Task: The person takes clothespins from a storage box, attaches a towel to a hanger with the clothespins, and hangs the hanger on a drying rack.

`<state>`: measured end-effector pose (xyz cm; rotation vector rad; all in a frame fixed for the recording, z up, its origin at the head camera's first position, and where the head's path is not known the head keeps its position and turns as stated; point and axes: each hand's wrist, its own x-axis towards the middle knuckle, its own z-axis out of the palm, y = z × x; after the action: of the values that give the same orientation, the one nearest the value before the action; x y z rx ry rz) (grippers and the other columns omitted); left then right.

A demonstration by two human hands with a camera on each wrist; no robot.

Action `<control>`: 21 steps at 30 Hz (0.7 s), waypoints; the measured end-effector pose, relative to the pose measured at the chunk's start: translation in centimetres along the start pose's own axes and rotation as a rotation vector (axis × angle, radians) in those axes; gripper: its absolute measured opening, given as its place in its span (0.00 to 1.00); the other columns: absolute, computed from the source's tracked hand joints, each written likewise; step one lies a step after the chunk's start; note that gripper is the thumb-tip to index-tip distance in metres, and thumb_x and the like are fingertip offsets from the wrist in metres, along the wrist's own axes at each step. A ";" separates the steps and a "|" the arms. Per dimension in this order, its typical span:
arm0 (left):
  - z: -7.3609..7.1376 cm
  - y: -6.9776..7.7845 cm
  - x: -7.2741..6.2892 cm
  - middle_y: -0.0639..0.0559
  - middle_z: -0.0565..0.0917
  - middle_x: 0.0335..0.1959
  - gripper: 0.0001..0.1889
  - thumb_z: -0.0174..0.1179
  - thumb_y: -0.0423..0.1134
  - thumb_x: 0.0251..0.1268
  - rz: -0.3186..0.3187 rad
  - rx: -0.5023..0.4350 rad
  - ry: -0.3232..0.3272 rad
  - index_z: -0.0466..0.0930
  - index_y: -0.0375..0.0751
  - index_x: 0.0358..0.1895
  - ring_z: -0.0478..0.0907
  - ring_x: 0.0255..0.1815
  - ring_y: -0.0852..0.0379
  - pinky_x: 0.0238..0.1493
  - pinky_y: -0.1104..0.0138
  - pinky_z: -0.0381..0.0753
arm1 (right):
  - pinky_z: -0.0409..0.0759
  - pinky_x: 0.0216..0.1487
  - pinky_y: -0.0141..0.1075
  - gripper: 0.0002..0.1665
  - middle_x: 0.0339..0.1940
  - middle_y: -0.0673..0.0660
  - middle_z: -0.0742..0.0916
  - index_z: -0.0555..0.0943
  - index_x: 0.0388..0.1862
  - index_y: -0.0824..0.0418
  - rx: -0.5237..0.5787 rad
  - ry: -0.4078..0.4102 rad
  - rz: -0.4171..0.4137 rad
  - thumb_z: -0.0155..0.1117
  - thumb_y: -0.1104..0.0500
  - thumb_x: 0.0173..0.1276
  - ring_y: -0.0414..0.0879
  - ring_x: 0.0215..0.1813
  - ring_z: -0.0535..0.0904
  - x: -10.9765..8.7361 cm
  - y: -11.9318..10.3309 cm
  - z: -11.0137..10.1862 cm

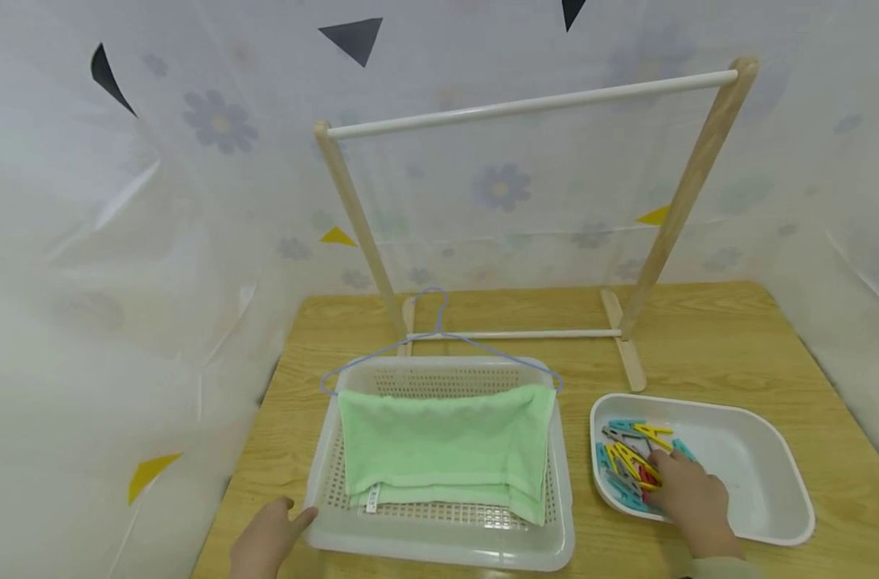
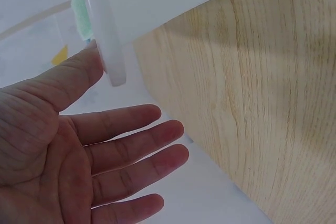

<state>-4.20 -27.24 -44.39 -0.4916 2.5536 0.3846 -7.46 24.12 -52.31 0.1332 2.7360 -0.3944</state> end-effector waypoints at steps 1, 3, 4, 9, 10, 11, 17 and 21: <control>0.0 0.0 0.0 0.27 0.74 0.44 0.34 0.55 0.57 0.57 -0.002 0.001 -0.004 0.70 0.21 0.48 0.72 0.45 0.31 0.38 0.47 0.73 | 0.70 0.33 0.56 0.36 0.37 0.62 0.77 0.74 0.46 0.66 -0.006 0.004 0.000 0.75 0.49 0.40 0.59 0.38 0.74 0.0 0.0 0.1; 0.0 0.0 0.0 0.27 0.75 0.44 0.35 0.55 0.57 0.57 0.000 0.004 -0.009 0.70 0.21 0.48 0.72 0.45 0.32 0.38 0.47 0.74 | 0.70 0.34 0.56 0.35 0.36 0.62 0.77 0.74 0.45 0.66 -0.015 0.014 0.001 0.75 0.50 0.40 0.59 0.38 0.74 0.0 0.0 0.2; 0.0 0.1 0.0 0.27 0.75 0.44 0.34 0.55 0.57 0.57 -0.001 0.004 -0.011 0.70 0.21 0.48 0.72 0.45 0.32 0.38 0.47 0.74 | 0.70 0.33 0.56 0.34 0.36 0.62 0.77 0.74 0.45 0.66 -0.020 0.018 0.001 0.75 0.50 0.40 0.59 0.37 0.74 0.1 0.0 0.3; 0.0 0.1 0.1 0.28 0.75 0.43 0.35 0.54 0.57 0.58 -0.003 0.008 -0.020 0.70 0.21 0.47 0.73 0.44 0.32 0.37 0.48 0.74 | 0.71 0.32 0.55 0.31 0.33 0.61 0.77 0.75 0.42 0.68 -0.034 0.055 -0.004 0.75 0.54 0.42 0.58 0.35 0.74 0.1 -0.1 0.4; 0.0 0.1 0.1 0.28 0.75 0.43 0.35 0.54 0.57 0.58 -0.003 0.008 -0.020 0.70 0.21 0.47 0.73 0.44 0.32 0.37 0.48 0.74 | 0.72 0.31 0.54 0.30 0.32 0.61 0.77 0.75 0.42 0.68 -0.038 0.064 -0.009 0.75 0.54 0.42 0.57 0.35 0.74 0.1 0.0 0.5; 0.1 0.1 0.1 0.28 0.75 0.43 0.35 0.54 0.57 0.58 -0.002 0.008 -0.020 0.70 0.21 0.47 0.73 0.44 0.32 0.37 0.48 0.74 | 0.72 0.31 0.54 0.30 0.32 0.61 0.77 0.75 0.42 0.68 -0.040 0.074 -0.014 0.74 0.55 0.42 0.57 0.34 0.74 0.0 0.0 0.5; 0.2 0.1 0.2 0.27 0.75 0.44 0.35 0.54 0.58 0.58 0.005 0.004 -0.014 0.71 0.21 0.47 0.72 0.44 0.32 0.37 0.48 0.74 | 0.73 0.29 0.51 0.28 0.32 0.61 0.77 0.76 0.42 0.69 -0.052 0.130 -0.048 0.74 0.57 0.43 0.58 0.34 0.75 -0.1 -0.1 0.7; 0.4 0.1 0.4 0.28 0.75 0.44 0.35 0.54 0.57 0.58 0.002 0.007 -0.012 0.71 0.21 0.47 0.72 0.44 0.32 0.37 0.48 0.74 | 0.72 0.30 0.51 0.28 0.31 0.61 0.77 0.76 0.42 0.69 -0.045 0.118 -0.034 0.73 0.57 0.44 0.57 0.34 0.75 0.0 -0.1 0.7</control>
<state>-4.39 -27.15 -44.89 -0.4828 2.5427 0.3782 -7.20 23.82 -52.89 0.1010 2.8641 -0.3446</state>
